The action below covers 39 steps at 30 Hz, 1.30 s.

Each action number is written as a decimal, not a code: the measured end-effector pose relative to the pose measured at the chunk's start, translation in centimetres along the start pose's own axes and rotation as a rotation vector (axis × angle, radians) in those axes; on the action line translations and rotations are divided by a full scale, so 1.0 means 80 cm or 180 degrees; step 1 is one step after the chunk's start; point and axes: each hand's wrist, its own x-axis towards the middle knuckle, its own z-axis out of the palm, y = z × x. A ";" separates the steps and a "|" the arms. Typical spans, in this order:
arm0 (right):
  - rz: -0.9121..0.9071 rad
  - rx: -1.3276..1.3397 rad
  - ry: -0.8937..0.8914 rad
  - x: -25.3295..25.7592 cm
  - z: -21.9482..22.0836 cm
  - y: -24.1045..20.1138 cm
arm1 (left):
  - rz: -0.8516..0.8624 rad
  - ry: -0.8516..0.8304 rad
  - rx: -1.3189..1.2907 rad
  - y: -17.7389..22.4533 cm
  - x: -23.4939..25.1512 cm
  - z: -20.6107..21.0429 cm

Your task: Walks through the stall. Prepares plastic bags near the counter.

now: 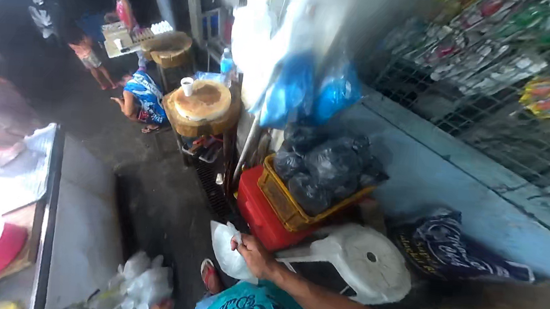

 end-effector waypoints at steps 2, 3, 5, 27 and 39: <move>-0.0073 0.0346 0.0745 0.048 -0.014 -0.006 | 0.0511 0.0281 0.0027 0.109 0.078 -0.077; -0.0103 0.0510 0.1058 0.068 -0.022 -0.011 | 0.0692 0.0429 0.0106 0.179 0.092 -0.109; -0.0102 0.0688 0.1568 0.099 -0.042 -0.025 | 0.1036 0.0552 0.0087 0.333 0.090 -0.153; 0.1297 0.0166 0.3405 0.231 -0.175 -0.028 | 0.7096 0.2097 0.5277 1.181 0.210 -0.057; 0.2105 0.0483 0.3620 0.330 -0.119 -0.084 | 0.6748 0.1186 0.1654 1.064 0.294 -0.057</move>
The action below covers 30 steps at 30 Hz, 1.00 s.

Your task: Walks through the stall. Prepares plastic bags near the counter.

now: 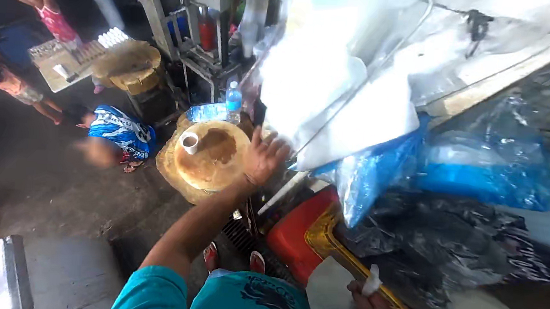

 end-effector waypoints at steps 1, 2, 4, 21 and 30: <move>-0.0046 0.0041 0.0036 -0.001 0.009 -0.007 | -0.0025 0.0058 -0.0130 0.004 -0.013 0.006; -0.0106 0.0104 0.0052 -0.002 0.019 -0.013 | -0.0046 0.0082 -0.0213 0.006 -0.024 0.011; -0.0273 0.0154 -0.0006 -0.002 0.033 -0.025 | -0.0087 -0.0310 -0.0329 0.004 -0.042 0.010; -0.1500 -0.0568 -0.0985 0.030 0.071 -0.109 | -0.0858 -0.2933 -0.2260 0.132 -0.067 -0.134; -0.1378 -0.0967 -0.0874 0.053 0.082 -0.116 | -0.1345 -0.3663 -0.2610 0.001 -0.156 -0.168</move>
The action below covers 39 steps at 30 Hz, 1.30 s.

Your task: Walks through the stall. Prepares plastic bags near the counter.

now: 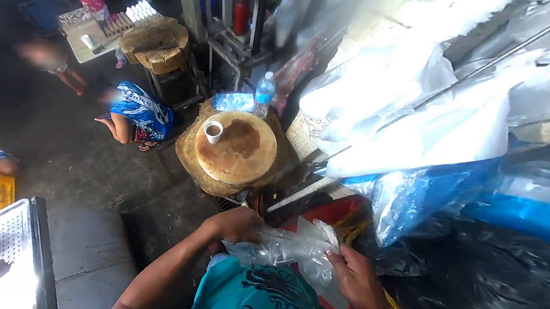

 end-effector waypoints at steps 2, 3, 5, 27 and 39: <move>0.0111 0.0083 -0.0025 0.008 -0.005 0.002 | -0.0311 0.0466 -0.0352 -0.024 -0.017 -0.002; 0.0111 0.0102 -0.0026 0.012 -0.008 0.003 | -0.0458 0.0692 -0.0645 -0.035 -0.026 -0.004; 0.0088 0.0081 -0.0060 0.019 -0.010 0.002 | -0.0170 0.1281 -0.1804 -0.059 -0.044 0.002; -0.0046 0.0403 -0.0689 0.050 0.003 -0.010 | -0.0741 0.4531 -0.2913 0.006 -0.012 0.071; -0.0125 0.0419 -0.0732 0.052 0.020 -0.008 | 0.0111 0.1861 -0.4717 0.007 -0.009 0.061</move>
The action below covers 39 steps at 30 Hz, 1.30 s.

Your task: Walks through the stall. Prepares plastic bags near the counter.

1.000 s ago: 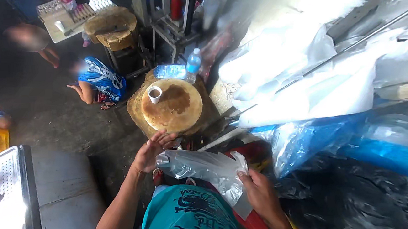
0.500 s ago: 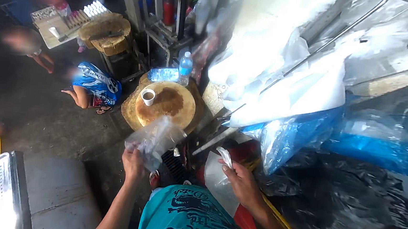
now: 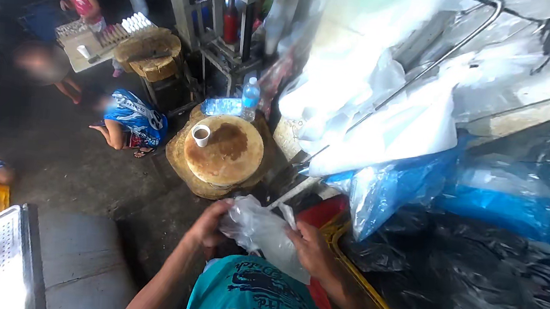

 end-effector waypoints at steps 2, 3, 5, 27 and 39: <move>0.0047 -0.0004 0.0090 0.002 -0.004 0.010 | 0.0344 -0.0238 0.0080 0.021 -0.022 -0.052; 0.0084 -0.0041 0.0070 0.001 -0.006 0.013 | 0.0439 -0.0399 0.0133 0.029 -0.029 -0.069; 0.0162 -0.0066 0.0091 0.000 -0.010 0.017 | 0.0566 -0.0340 0.0242 0.039 -0.038 -0.072; 0.0173 -0.0123 -0.0168 0.008 -0.006 -0.006 | 0.1480 0.0844 0.5741 -0.020 0.032 0.020; 0.0419 -0.0042 0.0202 0.024 -0.018 0.001 | 0.1780 0.0736 0.5178 -0.029 0.029 -0.036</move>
